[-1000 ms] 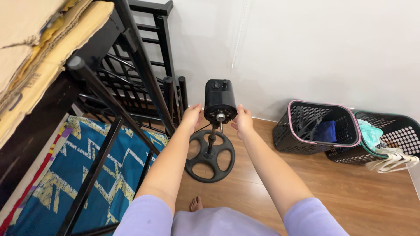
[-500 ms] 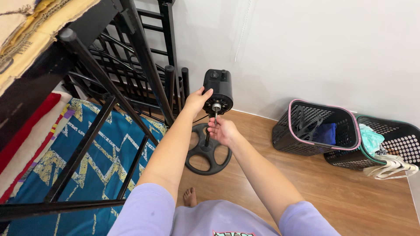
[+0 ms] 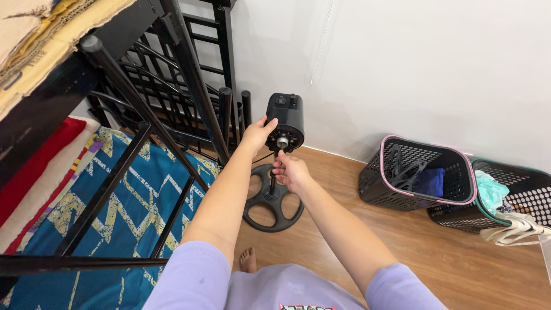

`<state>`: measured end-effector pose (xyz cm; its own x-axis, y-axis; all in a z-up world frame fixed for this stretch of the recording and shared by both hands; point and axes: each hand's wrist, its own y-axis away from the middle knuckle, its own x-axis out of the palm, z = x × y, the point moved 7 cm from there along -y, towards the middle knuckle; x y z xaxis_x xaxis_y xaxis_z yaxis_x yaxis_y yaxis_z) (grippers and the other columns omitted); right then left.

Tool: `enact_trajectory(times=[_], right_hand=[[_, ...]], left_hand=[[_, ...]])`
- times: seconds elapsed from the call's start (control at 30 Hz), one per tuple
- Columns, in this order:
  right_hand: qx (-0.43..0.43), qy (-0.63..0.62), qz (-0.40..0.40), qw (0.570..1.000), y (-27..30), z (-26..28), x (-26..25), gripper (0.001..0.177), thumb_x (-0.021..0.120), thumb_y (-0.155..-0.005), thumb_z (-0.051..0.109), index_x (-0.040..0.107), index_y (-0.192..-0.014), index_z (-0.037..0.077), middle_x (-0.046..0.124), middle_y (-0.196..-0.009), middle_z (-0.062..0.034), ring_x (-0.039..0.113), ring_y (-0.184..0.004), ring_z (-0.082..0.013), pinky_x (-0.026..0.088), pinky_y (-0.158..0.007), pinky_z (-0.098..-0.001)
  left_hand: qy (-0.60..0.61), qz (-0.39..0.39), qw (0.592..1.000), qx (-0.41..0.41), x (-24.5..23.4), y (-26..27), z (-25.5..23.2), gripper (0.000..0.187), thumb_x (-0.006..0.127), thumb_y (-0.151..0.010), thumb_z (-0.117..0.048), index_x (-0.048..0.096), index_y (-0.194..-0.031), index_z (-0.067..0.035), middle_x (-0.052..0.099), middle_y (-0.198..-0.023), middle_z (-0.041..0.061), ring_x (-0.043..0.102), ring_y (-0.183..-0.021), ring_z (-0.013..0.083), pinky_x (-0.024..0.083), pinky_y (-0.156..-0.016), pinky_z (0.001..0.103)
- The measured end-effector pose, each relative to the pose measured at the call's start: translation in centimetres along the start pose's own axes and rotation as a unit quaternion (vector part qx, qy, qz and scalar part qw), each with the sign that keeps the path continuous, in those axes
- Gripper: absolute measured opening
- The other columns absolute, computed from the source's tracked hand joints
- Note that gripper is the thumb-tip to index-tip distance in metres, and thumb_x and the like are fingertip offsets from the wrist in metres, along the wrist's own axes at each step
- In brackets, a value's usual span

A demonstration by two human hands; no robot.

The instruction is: The person assembles a standing fan by attaching the motor housing to the stand, securing the front grille, and installing the fan blades. The person uses a screwdriver to tighten components and ensures all parts are properly aligned.

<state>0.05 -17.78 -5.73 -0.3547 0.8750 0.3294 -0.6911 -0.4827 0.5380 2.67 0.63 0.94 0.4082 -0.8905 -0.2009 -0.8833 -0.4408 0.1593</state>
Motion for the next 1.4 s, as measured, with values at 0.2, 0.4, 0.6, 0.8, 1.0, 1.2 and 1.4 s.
enact_trajectory(times=[0.2,0.4,0.6,0.8,1.0,1.2,1.4], right_hand=[[-0.041,0.028,-0.028,0.998,0.4,0.5,-1.0,0.04,0.064,-0.103,0.048,0.064,-0.112,0.01,0.07,-0.097,-0.0006,0.068,-0.081,-0.0143,0.058,-0.068,-0.0331],[-0.236,-0.046,-0.099,0.966,0.3,7.2,-2.8,0.025,0.063,-0.103,0.035,0.059,-0.11,0.011,0.067,-0.089,-0.002,0.056,-0.063,-0.0135,0.045,-0.053,-0.0319],[-0.189,-0.126,0.066,0.971,4.9,13.2,6.0,0.026,0.063,-0.106,0.038,0.062,-0.099,0.013,0.054,-0.073,0.0022,0.048,-0.056,-0.0116,0.038,-0.049,-0.0292],[-0.242,-0.105,0.316,0.911,14.7,20.2,24.2,0.026,0.064,-0.106,0.035,0.062,-0.096,0.011,0.055,-0.072,0.0023,0.047,-0.056,-0.0122,0.035,-0.05,-0.03],[-0.209,-0.068,0.496,0.84,24.5,23.8,42.0,0.026,0.062,-0.108,0.036,0.065,-0.1,0.011,0.06,-0.076,0.0002,0.053,-0.06,-0.0143,0.04,-0.054,-0.0322],[-0.186,0.013,0.584,0.79,32.1,22.2,53.8,0.029,0.06,-0.11,0.037,0.069,-0.108,0.009,0.07,-0.085,-0.0017,0.067,-0.069,-0.0172,0.056,-0.065,-0.0341],[-0.266,0.018,0.602,0.753,35.5,20.6,58.5,0.027,0.059,-0.11,0.029,0.07,-0.113,0.005,0.07,-0.09,-0.0044,0.069,-0.072,-0.016,0.061,-0.066,-0.0344]], left_hand=[[0.005,-0.041,0.999,-0.002,-0.1,0.5,1.2,0.081,0.062,-0.101,-0.056,0.045,-0.16,-0.004,0.054,-0.16,0.023,0.054,-0.148,0.0314,0.043,-0.119,0.037],[0.005,-0.112,0.992,0.053,-4.1,4.4,0.8,0.049,0.064,-0.102,-0.042,0.072,-0.135,-0.006,0.078,-0.132,0.013,0.072,-0.122,0.025,0.053,-0.102,0.035],[-0.099,-0.208,0.955,0.188,-12.0,12.9,-10.2,0.03,0.068,-0.103,-0.031,0.077,-0.117,-0.006,0.083,-0.099,0.009,0.078,-0.088,0.0194,0.058,-0.081,0.032],[-0.207,-0.32,0.844,0.378,-21.2,26.3,-27.1,0.022,0.068,-0.106,-0.022,0.078,-0.11,-0.003,0.077,-0.087,0.011,0.073,-0.075,0.0192,0.057,-0.071,0.033],[-0.211,-0.404,0.772,0.443,-31.7,38.5,-37.5,0.022,0.066,-0.109,-0.022,0.078,-0.109,-0.004,0.079,-0.086,0.003,0.075,-0.075,0.0123,0.058,-0.068,0.03],[-0.279,-0.566,0.706,0.321,-44.3,50.4,-38.2,0.024,0.066,-0.105,-0.027,0.078,-0.102,-0.006,0.078,-0.081,0.003,0.074,-0.068,0.013,0.057,-0.067,0.032],[-0.35,-0.651,0.644,0.196,-52.3,58.9,-34.0,0.028,0.068,-0.103,-0.031,0.079,-0.099,-0.005,0.079,-0.086,0.011,0.075,-0.079,0.023,0.055,-0.075,0.039]])
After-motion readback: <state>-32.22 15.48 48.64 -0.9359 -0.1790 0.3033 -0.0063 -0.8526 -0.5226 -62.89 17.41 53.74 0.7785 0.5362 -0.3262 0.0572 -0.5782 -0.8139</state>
